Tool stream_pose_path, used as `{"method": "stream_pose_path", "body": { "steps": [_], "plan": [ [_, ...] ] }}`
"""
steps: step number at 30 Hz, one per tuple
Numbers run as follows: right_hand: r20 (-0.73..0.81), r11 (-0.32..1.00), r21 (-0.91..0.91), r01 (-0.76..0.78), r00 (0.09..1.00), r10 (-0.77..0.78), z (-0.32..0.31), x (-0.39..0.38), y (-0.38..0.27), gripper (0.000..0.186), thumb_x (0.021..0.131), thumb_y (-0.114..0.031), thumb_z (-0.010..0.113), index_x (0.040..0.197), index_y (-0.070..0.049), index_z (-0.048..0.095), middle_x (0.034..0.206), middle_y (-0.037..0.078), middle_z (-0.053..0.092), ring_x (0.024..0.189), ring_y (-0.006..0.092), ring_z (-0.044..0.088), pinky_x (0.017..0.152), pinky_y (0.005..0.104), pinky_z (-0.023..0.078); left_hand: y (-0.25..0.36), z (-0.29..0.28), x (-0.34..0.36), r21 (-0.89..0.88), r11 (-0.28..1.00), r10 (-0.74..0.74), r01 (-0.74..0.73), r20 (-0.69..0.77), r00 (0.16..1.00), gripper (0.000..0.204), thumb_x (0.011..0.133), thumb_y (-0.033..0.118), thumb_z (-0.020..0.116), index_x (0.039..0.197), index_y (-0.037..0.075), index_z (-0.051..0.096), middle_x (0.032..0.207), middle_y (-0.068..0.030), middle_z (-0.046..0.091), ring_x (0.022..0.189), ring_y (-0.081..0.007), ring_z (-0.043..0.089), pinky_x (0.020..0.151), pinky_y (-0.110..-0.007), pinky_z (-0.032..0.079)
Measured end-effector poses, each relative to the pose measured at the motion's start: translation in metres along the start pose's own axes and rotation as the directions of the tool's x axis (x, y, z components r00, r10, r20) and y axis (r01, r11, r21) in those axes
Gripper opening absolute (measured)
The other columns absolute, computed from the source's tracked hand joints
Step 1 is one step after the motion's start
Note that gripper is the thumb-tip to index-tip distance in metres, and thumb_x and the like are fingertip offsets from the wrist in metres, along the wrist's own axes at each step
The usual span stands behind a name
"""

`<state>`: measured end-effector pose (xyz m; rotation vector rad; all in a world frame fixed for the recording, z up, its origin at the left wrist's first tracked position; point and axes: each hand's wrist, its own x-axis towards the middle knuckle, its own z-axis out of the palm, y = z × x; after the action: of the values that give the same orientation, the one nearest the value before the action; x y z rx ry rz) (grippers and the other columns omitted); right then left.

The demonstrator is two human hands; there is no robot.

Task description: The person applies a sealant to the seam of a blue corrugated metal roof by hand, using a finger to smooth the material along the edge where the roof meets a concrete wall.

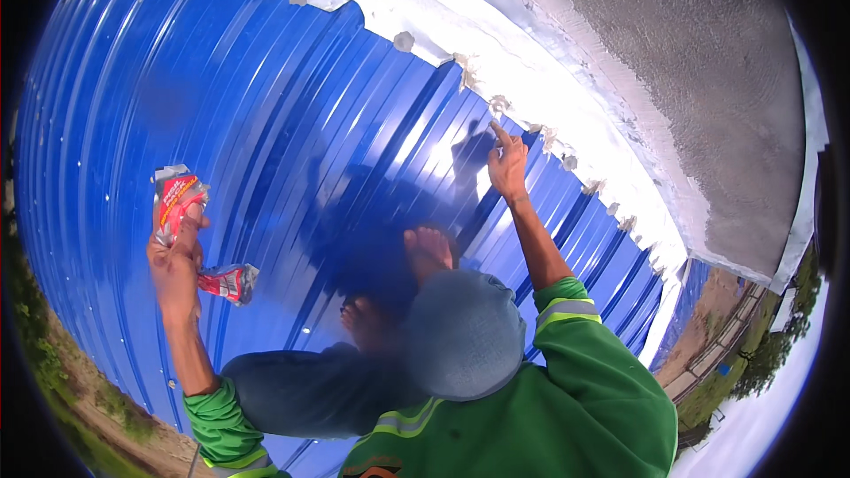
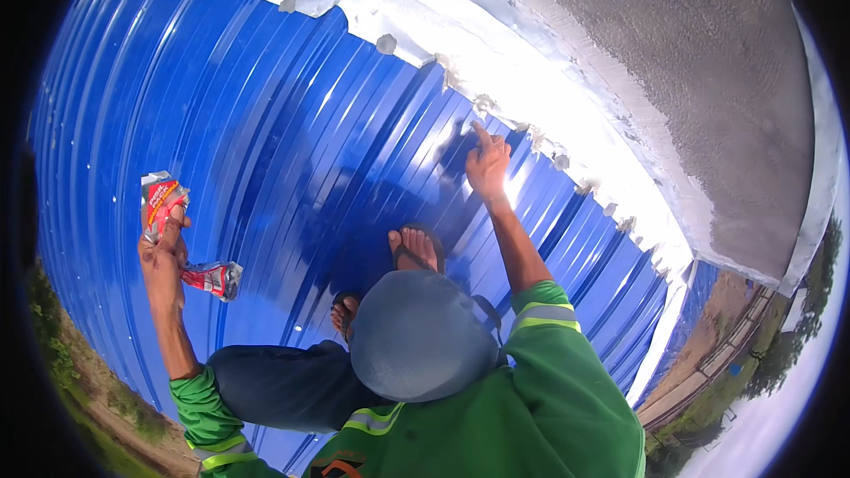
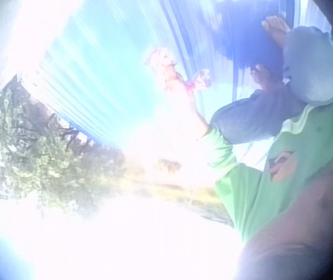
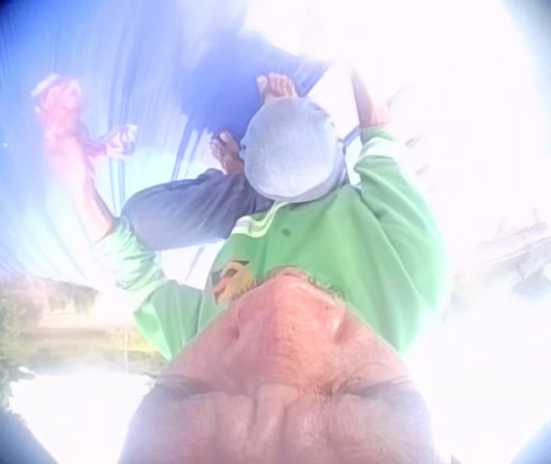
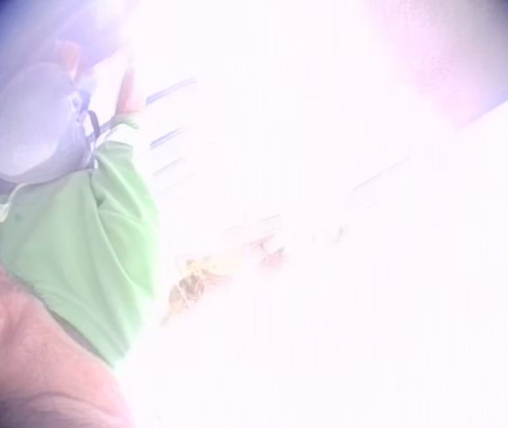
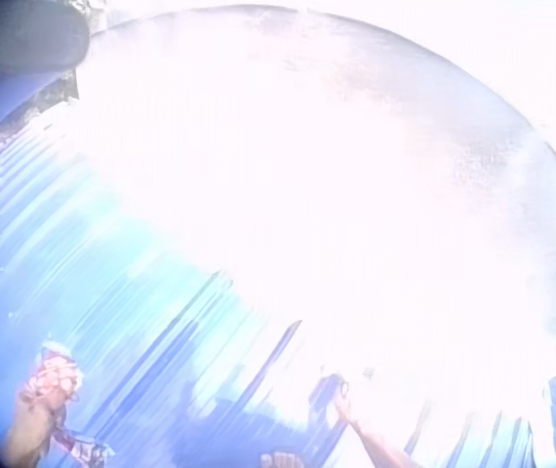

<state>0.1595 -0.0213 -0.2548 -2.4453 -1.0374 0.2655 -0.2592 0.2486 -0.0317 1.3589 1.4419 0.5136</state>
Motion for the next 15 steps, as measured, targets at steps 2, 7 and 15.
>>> {"method": "stream_pose_path", "body": {
  "steps": [2, 7, 15],
  "plan": [
    [-0.081, 0.982, -0.179, -0.058, 0.996, 0.044, -0.013, 0.004, 0.030, 0.068, 0.073, -0.004, 0.054, 0.140, -0.017, 0.054, 0.101, 0.013, 0.053, 0.093, 0.0302, 0.046, 0.090, 0.0430, 0.036, 0.004, 0.011, 0.002, -0.010, 1.000, 0.014, -0.014, 0.022, 1.000, 0.019, 0.095, 0.024, 0.066, 0.089, 0.006, 0.067, 0.052, 0.0101, 0.039, 0.044, 0.0009, 0.026, 0.042, -0.023, 0.014],
    [-0.013, 0.949, -0.297, -0.102, 0.995, 0.103, -0.001, 0.021, 0.037, 0.080, 0.071, -0.008, 0.058, 0.149, -0.020, 0.041, 0.105, 0.016, 0.049, 0.098, 0.0343, 0.044, 0.089, 0.0456, 0.034, -0.003, 0.008, 0.004, 0.021, 1.000, -0.023, 0.023, 0.014, 1.000, 0.022, 0.095, 0.029, 0.066, 0.088, 0.007, 0.067, 0.054, 0.0104, 0.040, 0.045, 0.0008, 0.026, 0.043, -0.023, 0.015],
    [-0.049, 0.824, -0.566, -0.034, 0.999, 0.008, 0.026, 0.021, 0.035, 0.077, 0.074, -0.008, 0.058, 0.148, -0.018, 0.039, 0.108, 0.019, 0.051, 0.102, 0.0352, 0.045, 0.090, 0.0474, 0.034, -0.007, -0.001, 0.000, 0.034, 0.999, -0.017, 0.016, 0.027, 0.999, 0.021, 0.094, 0.029, 0.067, 0.093, 0.008, 0.066, 0.057, 0.0109, 0.041, 0.048, 0.0007, 0.026, 0.046, -0.023, 0.015]
  ]
}}
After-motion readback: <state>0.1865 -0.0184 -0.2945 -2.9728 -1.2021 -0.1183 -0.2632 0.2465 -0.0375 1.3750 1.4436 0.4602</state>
